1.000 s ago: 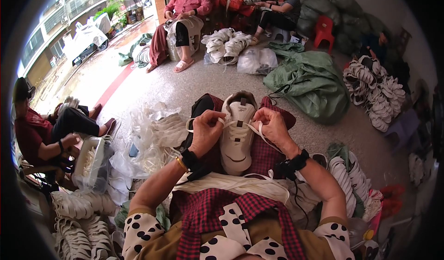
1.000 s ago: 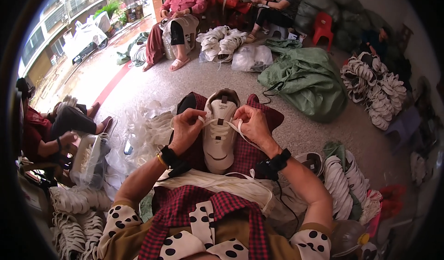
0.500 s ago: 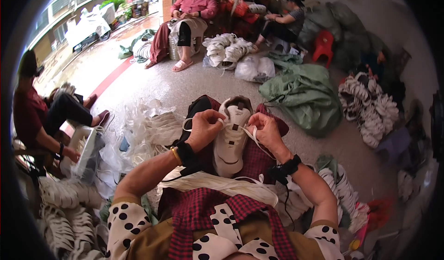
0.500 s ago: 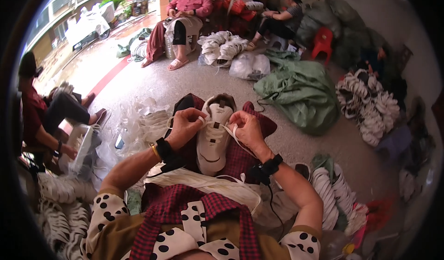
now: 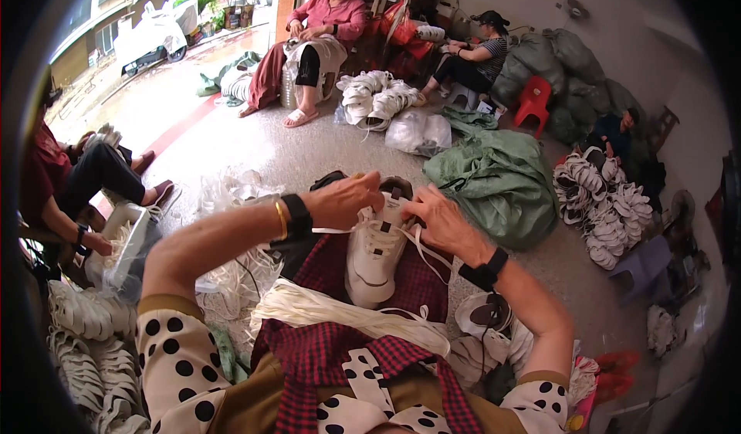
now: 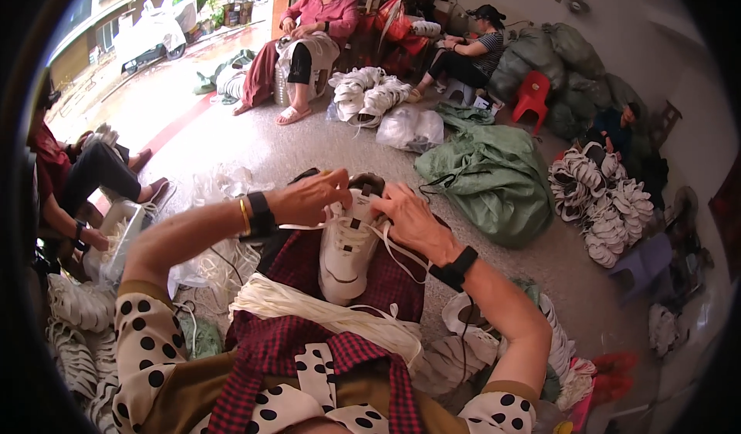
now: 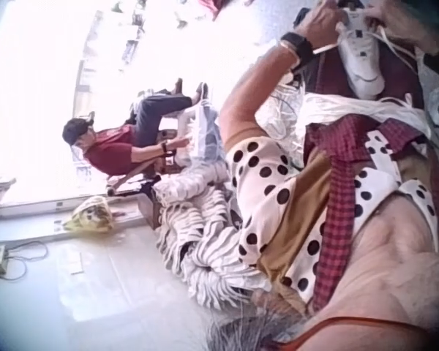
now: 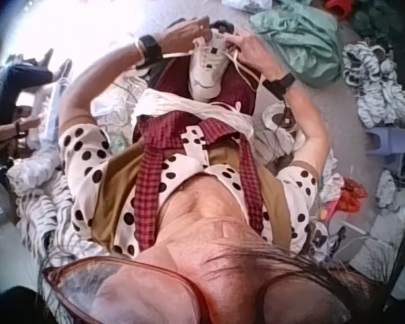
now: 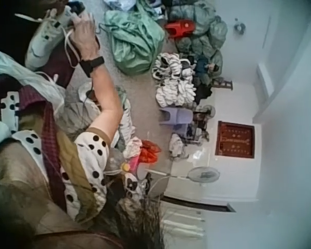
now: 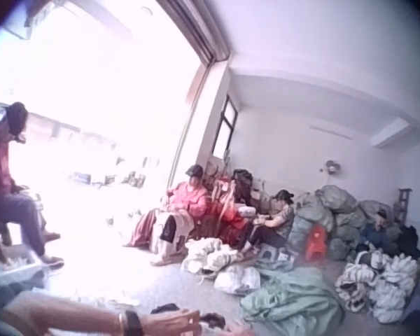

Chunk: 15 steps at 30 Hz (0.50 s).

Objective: Lacing a white sneaker while sitting on the floor.

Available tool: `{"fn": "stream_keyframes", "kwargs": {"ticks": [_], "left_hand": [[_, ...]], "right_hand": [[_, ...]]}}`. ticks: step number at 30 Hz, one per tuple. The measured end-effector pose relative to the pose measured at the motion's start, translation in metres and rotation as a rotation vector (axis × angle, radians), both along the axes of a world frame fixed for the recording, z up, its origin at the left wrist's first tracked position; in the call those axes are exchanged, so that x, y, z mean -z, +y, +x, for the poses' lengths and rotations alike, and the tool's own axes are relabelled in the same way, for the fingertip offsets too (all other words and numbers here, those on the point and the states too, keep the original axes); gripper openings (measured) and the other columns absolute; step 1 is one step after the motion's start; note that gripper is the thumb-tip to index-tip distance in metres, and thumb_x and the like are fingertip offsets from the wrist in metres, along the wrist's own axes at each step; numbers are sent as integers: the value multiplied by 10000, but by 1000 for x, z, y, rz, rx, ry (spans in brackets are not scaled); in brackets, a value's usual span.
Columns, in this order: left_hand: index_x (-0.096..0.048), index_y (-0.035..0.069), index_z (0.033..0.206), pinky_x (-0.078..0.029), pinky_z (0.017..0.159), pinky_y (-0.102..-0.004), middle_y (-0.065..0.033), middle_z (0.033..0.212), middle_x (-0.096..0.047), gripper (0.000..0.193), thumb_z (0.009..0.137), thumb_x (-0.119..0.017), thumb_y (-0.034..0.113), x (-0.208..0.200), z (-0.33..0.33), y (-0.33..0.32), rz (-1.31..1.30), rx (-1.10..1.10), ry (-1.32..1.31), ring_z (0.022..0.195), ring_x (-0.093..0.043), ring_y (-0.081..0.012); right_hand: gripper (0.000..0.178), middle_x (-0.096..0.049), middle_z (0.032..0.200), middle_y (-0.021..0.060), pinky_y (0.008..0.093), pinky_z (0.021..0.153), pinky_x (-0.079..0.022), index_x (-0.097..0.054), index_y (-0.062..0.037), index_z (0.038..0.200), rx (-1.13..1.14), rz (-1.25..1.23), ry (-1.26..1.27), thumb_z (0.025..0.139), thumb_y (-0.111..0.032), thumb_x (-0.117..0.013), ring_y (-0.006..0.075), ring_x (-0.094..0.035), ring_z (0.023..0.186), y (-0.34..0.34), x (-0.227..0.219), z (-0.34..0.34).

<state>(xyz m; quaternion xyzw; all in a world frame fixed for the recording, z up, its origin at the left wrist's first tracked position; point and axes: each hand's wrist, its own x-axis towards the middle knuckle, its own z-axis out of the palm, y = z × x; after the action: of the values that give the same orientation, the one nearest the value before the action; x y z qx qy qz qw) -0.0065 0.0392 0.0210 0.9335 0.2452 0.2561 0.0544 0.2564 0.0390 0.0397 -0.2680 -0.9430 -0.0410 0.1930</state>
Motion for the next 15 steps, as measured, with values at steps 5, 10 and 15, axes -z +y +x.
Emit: {"fn": "stream_keyframes", "kwargs": {"ticks": [5,10,15], "left_hand": [[-598,50,951,-489,855,-432,-133,973,-518,298,667,-611,-40,-3,5,28,42,73,345,994,-545,-358],[-685,69,965,-487,871,-425,-126,1053,-556,304,684,-604,-14,-6,4,21,-68,12,421,1006,-568,-322],[-718,-2,911,-546,668,-397,-181,764,-695,305,820,-624,273,-9,14,64,-438,-54,662,724,-691,-277]], "right_hand": [[202,-576,919,70,387,794,-512,-664,-66,871,-158,-47,-146,683,-15,-717,280,-552,951,22,4,0],[235,-595,925,75,374,849,-493,-710,-64,932,-152,-129,-256,714,-1,-648,273,-561,951,21,-2,1],[328,-669,1137,107,321,899,-476,-743,-69,1040,-259,-786,-309,851,-170,-495,258,-594,1018,69,1,1]]}}
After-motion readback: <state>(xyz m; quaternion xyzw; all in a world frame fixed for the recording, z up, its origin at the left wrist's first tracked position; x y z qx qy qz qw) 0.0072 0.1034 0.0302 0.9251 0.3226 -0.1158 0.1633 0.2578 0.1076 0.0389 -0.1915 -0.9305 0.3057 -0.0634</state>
